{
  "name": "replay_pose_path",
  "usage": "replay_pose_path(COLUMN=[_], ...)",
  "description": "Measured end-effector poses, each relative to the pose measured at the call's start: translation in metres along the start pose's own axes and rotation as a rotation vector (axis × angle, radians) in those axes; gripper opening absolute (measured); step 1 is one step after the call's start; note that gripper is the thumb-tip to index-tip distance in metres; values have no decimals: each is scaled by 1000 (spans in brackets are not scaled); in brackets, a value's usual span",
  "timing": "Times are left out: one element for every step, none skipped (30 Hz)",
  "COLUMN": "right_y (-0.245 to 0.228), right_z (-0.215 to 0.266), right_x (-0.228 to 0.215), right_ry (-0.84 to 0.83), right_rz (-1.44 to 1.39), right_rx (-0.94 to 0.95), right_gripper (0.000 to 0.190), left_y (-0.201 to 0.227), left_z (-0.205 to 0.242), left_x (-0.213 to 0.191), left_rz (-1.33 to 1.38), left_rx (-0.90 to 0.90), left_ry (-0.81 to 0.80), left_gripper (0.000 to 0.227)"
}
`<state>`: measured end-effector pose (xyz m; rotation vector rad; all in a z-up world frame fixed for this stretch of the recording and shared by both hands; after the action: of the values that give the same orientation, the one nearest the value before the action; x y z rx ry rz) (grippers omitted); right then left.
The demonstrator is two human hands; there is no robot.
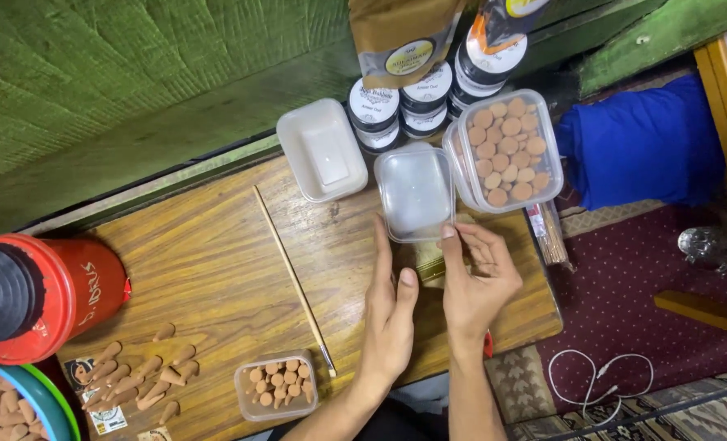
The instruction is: Packaging incense cones into small plastic containers and organizing the workspace using a brush and a stick.
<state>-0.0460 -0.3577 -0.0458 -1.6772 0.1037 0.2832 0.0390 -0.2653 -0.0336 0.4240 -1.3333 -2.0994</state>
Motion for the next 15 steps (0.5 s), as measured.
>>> replay_pose_path(right_y=[0,0,-2,-4,-6,-4,-3,-2,0,-2,-4,-4,-4,-5,-5], right_z=[3,6,9,13,18,23,28,34,39,45,52,57,63,72,82], right_x=[-3,-5,-7,-9,-10,-13,-14,-13,-13,-12,-10,-6,-1,3,7], right_ry=[-7,-16,-19,-32,-46,-47,-81,-117,-121,-149,-178,-198,-229,-257,-274], right_rz=[-14,-29,-30,-61,-92,-92,-128,-165,-166,-178,-191,-199,-223,-245,-252], right_rx=[25,50,49,55,62,59,57,54,50,3,-43,-47,-47,-46,-47], right_gripper=[16,16,16,15,15,15,17,19,19,17,15,15,15,15,15], left_y=[3,6,8,8,9,8,7,7,7,6,5,2,-1,-6,-11], left_z=[4,8,11,14,18,21,24,28,29,33,38,41,44,49,58], left_x=[-2,-4,-7,-9,-12,-20,-30,-41,-50,-61,-73,-84,-93,-102,-116], left_rz=[50,100,101,198,295,296,235,175,177,282,388,392,409,425,427], left_rx=[49,98,99,90,82,84,86,89,93,87,83,91,100,106,112], left_ry=[19,39,41,25,8,9,53,100,102,97,91,111,88,63,80], left_gripper=[89,88,88,87,88,88,88,88,88,77,69,69,66,63,63])
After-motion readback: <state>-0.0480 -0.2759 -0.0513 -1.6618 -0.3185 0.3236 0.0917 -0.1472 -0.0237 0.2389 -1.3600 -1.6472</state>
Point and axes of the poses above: each hand's wrist, its own z-axis away from the middle knuckle, its own x-axis out of the palm, y = z × x, the point moved 6 cm from there along -z, towards the middle knuckle, and after that the axes turned 6 degrees about -x, right-handed, at the moved point
